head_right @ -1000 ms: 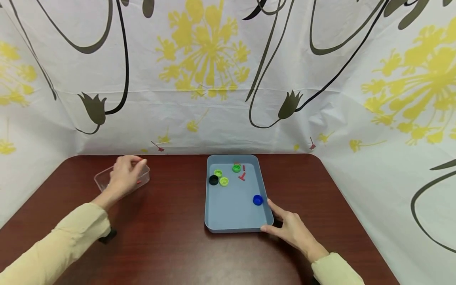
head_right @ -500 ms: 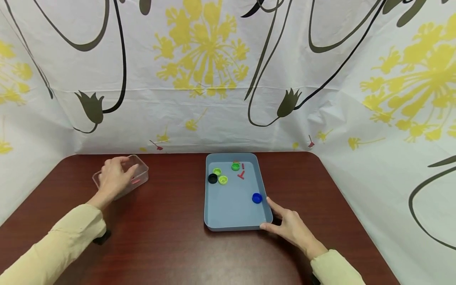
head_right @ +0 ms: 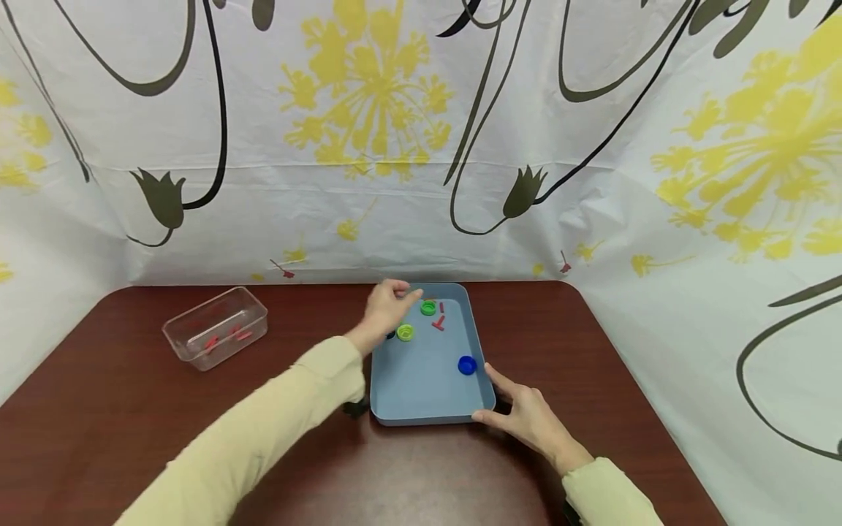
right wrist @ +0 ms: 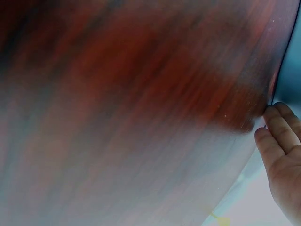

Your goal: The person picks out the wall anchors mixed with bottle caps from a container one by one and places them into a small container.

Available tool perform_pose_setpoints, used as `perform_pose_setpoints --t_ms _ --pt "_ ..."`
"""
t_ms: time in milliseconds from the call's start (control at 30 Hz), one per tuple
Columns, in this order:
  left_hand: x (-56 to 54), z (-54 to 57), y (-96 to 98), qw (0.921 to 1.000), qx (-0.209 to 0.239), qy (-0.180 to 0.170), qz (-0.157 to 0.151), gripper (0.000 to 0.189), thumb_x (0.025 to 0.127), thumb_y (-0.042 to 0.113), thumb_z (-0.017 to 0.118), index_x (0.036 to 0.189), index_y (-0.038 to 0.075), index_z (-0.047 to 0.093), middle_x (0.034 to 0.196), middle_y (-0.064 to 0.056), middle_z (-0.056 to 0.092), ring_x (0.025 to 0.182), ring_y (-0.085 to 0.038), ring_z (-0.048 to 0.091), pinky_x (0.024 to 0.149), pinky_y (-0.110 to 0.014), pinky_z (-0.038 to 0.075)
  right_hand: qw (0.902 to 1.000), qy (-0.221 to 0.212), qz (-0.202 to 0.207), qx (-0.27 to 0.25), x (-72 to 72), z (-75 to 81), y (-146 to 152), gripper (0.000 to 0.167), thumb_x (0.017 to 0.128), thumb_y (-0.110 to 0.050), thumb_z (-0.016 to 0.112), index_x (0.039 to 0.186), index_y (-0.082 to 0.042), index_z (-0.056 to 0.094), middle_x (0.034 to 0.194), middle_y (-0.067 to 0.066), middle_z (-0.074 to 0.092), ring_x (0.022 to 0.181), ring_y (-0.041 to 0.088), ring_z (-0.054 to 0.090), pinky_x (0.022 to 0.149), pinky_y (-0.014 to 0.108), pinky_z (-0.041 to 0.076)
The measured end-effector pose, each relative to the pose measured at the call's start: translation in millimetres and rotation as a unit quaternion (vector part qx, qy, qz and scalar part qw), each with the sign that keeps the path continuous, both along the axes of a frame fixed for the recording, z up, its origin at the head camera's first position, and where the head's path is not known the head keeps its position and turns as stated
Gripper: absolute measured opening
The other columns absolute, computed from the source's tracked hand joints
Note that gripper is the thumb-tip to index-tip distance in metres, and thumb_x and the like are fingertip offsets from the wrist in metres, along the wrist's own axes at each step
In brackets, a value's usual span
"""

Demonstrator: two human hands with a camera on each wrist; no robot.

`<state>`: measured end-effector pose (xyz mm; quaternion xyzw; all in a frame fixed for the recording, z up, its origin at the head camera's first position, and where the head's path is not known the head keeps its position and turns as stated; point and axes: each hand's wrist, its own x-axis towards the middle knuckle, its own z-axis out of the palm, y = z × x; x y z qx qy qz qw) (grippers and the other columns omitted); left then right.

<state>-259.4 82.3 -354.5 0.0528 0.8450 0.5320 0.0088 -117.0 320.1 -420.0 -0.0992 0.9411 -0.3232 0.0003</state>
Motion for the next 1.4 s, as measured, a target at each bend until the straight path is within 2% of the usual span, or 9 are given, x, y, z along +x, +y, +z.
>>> perform_pose_setpoints --t_ms 100,267,400,633,867,1000,1167,1400 --pt "-0.2 -11.5 20.8 0.9996 0.002 -0.011 0.026 0.038 0.088 0.028 0.066 0.116 0.002 0.061 0.112 -0.013 0.059 0.103 -0.025 0.056 0.087 -0.036 0.047 1.0 -0.005 0.005 -0.001 -0.6 -0.8 -0.4 0.083 0.077 -0.044 0.073 0.144 -0.007 0.039 0.134 0.021 0.051 0.114 0.031 0.058 0.086 0.035 0.051" --pt "-1.2 -25.9 37.5 0.9976 -0.01 -0.023 0.064 0.035 0.087 0.027 0.067 0.111 0.002 0.061 0.104 -0.012 0.055 0.094 -0.025 0.051 0.084 -0.039 0.043 0.9999 -0.009 0.006 -0.005 -0.1 -1.1 0.0 0.083 0.077 -0.045 0.073 0.144 -0.007 0.038 0.135 0.021 0.051 0.115 0.031 0.057 0.087 0.035 0.05" --pt "-3.6 -36.8 45.8 0.9947 -0.07 -0.019 0.073 0.034 0.086 0.032 0.068 0.106 0.004 0.062 0.101 -0.011 0.055 0.089 -0.025 0.053 0.082 -0.04 0.045 0.9999 -0.007 0.004 -0.007 1.1 -1.4 0.3 0.083 0.077 -0.045 0.073 0.144 -0.008 0.038 0.135 0.02 0.051 0.116 0.03 0.057 0.088 0.032 0.05" --pt "-11.2 -49.8 55.2 0.9746 -0.206 -0.018 0.086 0.039 0.082 0.044 0.069 0.09 0.007 0.06 0.098 -0.012 0.059 0.092 -0.029 0.056 0.087 -0.044 0.043 0.9998 -0.013 0.007 -0.016 0.9 -1.4 -0.5 0.084 0.078 -0.045 0.072 0.144 -0.007 0.038 0.136 0.021 0.05 0.116 0.031 0.057 0.087 0.035 0.05" --pt "-15.1 -55.2 61.6 0.9483 -0.307 -0.018 0.077 0.056 0.081 0.054 0.066 0.103 0.003 0.063 0.1 -0.012 0.058 0.094 -0.028 0.053 0.086 -0.042 0.04 0.9995 -0.02 0.005 -0.026 0.6 -2.1 0.7 0.084 0.078 -0.044 0.073 0.144 -0.008 0.037 0.137 0.021 0.048 0.118 0.031 0.055 0.088 0.036 0.05" --pt "-16.1 -57.9 64.1 0.9407 -0.333 -0.005 0.066 0.055 0.08 0.056 0.066 0.096 0.004 0.064 0.1 -0.013 0.056 0.095 -0.028 0.051 0.086 -0.042 0.039 0.9995 -0.02 0.003 -0.025 0.4 -1.9 1.0 0.084 0.078 -0.044 0.073 0.145 -0.009 0.037 0.137 0.021 0.049 0.117 0.031 0.056 0.087 0.037 0.05" --pt "-16.3 -60.8 66.7 0.9315 -0.36 0.003 0.053 0.057 0.079 0.059 0.065 0.094 0.004 0.063 0.102 -0.013 0.055 0.096 -0.028 0.05 0.088 -0.043 0.037 0.9993 -0.02 0.001 -0.032 0.7 -1.4 0.7 0.083 0.078 -0.042 0.073 0.144 -0.009 0.038 0.136 0.02 0.049 0.116 0.031 0.056 0.087 0.038 0.05" --pt "-16.6 -71.1 71.1 0.9246 -0.377 0.012 0.057 0.063 0.075 0.062 0.066 0.097 0.003 0.064 0.102 -0.012 0.055 0.097 -0.028 0.05 0.089 -0.044 0.036 0.9995 -0.009 0.006 -0.03 1.1 -2.5 0.9 0.083 0.077 -0.043 0.073 0.144 -0.008 0.039 0.136 0.019 0.05 0.113 0.029 0.059 0.086 0.034 0.051"
